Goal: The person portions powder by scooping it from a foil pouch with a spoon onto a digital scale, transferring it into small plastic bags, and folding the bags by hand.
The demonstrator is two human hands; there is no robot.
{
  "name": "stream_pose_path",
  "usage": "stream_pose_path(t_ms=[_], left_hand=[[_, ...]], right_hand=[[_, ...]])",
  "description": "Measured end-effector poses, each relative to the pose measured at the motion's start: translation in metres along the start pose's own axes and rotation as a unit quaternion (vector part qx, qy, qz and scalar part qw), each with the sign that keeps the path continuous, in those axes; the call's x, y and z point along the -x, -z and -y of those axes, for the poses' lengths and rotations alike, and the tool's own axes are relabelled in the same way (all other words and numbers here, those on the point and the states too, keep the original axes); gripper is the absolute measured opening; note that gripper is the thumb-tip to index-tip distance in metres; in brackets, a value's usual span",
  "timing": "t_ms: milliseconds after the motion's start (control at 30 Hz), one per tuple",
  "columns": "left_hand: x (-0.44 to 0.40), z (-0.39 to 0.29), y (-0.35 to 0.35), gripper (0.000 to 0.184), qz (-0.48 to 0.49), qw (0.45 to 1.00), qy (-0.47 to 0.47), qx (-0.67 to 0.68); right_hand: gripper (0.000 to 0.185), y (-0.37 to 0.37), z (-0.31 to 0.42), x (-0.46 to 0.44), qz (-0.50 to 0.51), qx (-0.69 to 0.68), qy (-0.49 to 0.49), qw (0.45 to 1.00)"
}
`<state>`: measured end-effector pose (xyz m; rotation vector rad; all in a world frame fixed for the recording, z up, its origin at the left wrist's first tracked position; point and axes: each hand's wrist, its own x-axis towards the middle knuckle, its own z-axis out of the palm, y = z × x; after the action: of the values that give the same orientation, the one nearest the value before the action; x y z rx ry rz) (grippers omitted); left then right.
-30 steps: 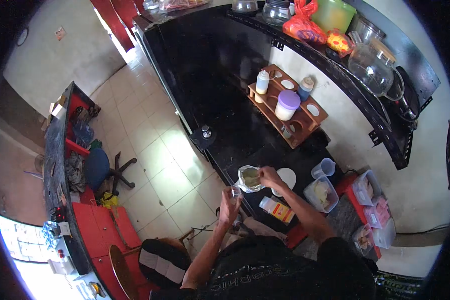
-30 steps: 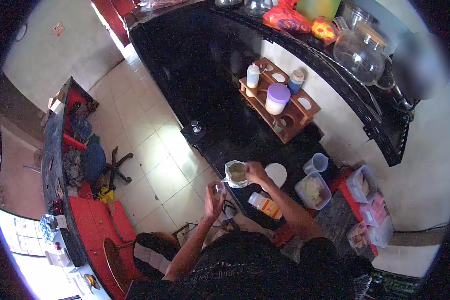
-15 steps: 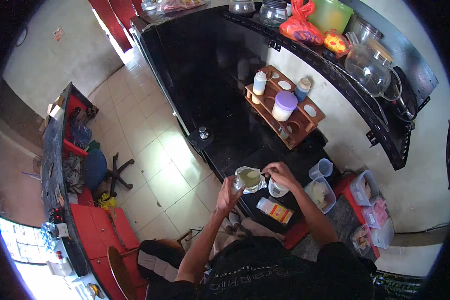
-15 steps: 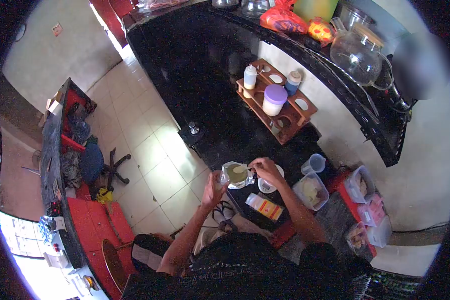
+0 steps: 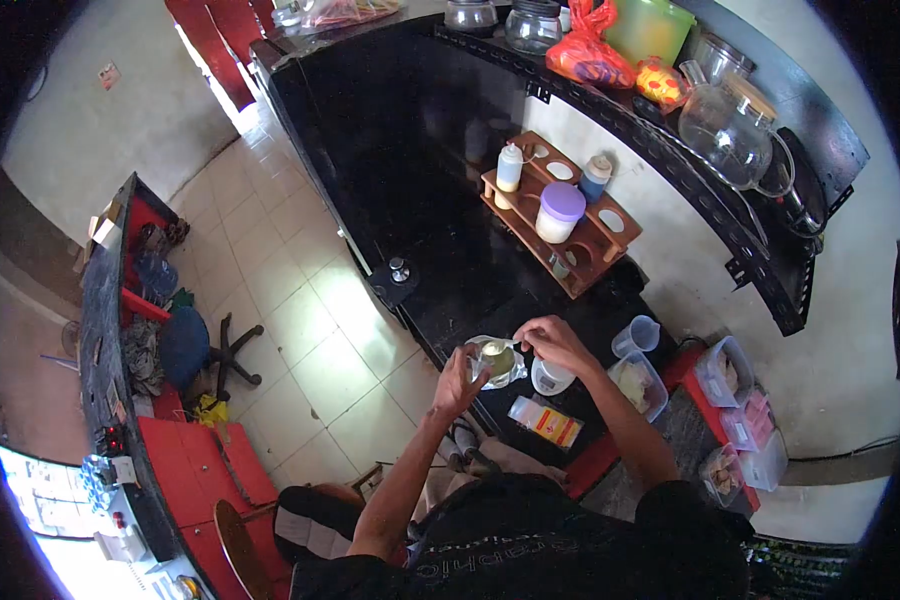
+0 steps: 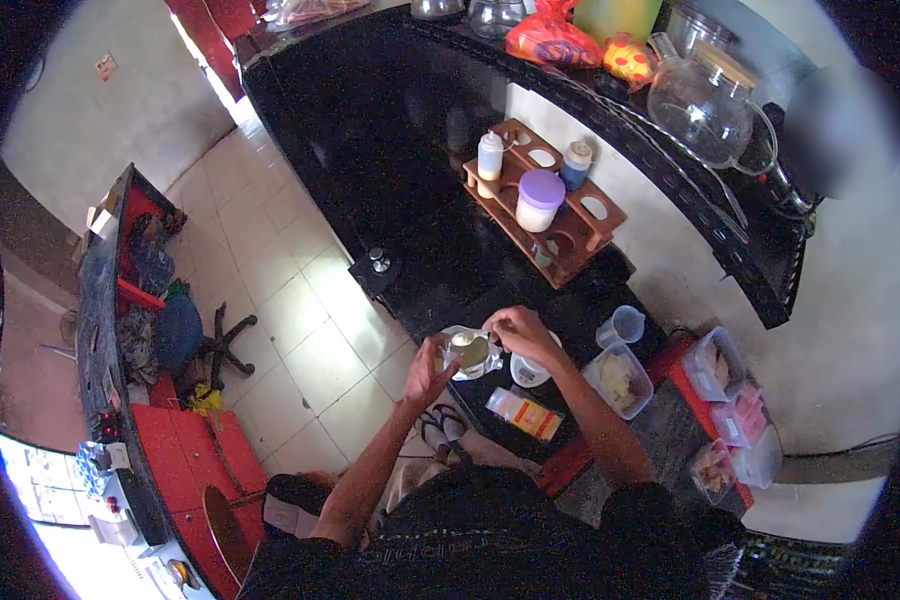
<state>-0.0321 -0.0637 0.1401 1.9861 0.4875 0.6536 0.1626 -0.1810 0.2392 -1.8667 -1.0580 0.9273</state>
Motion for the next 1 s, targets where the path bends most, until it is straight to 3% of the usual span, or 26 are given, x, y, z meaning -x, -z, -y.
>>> stream_pose_path(t_ms=[67,133,200,267,300,433,533,667,733,767,833,933,967,1000], left_hand=[[-0.001,-0.001,-0.003,0.050,0.007,1.000,0.017,0.004],[-0.001,0.005,-0.008,0.051,-0.007,0.999,-0.032,-0.013],[-0.003,-0.004,-0.006,0.052,0.010,1.000,-0.021,-0.016],[-0.004,-0.007,-0.007,0.053,0.028,0.999,-0.009,-0.019],[-0.004,-0.003,-0.011,0.054,0.029,0.999,-0.022,-0.014],[-0.002,-0.006,-0.015,0.054,0.030,0.999,-0.015,-0.010],[0.002,-0.002,-0.018,0.052,0.007,1.000,-0.021,0.008],[0.012,-0.008,-0.016,0.047,-0.032,0.998,-0.034,0.030],[0.020,-0.030,-0.006,0.044,-0.089,0.992,0.059,0.068],[0.030,-0.041,0.002,0.042,-0.093,0.984,0.096,0.117],[0.043,-0.055,0.009,0.040,-0.176,0.977,0.010,0.122],[0.048,-0.068,0.011,0.039,-0.196,0.962,-0.004,0.192],[0.051,-0.071,0.012,0.039,-0.202,0.956,-0.001,0.212],[0.054,-0.068,0.010,0.039,-0.206,0.956,0.003,0.210]], right_hand=[[0.018,-0.005,0.001,0.000,-0.003,0.032,0.011,0.999],[0.018,-0.013,0.000,0.002,-0.038,0.085,0.125,0.988],[0.011,-0.022,0.002,0.005,-0.042,0.110,0.150,0.982],[0.010,-0.028,0.008,0.011,-0.082,0.291,0.272,0.914],[0.017,-0.025,0.021,0.017,-0.052,0.329,0.300,0.894],[0.016,-0.022,0.048,0.028,-0.063,0.386,0.282,0.876],[0.012,-0.011,0.060,0.032,-0.067,0.372,0.203,0.903],[0.007,0.002,0.068,0.032,-0.150,0.221,0.208,0.941],[0.008,0.006,0.062,0.026,-0.204,0.215,0.195,0.935],[0.008,0.002,0.052,0.023,-0.198,0.220,0.170,0.940],[0.010,-0.015,0.019,0.018,-0.145,0.269,0.128,0.943],[0.012,-0.055,-0.021,0.005,-0.061,0.415,0.057,0.906],[0.012,-0.067,-0.043,-0.001,-0.085,0.398,0.132,0.904],[0.012,-0.075,-0.047,-0.003,-0.080,0.397,0.134,0.904]])
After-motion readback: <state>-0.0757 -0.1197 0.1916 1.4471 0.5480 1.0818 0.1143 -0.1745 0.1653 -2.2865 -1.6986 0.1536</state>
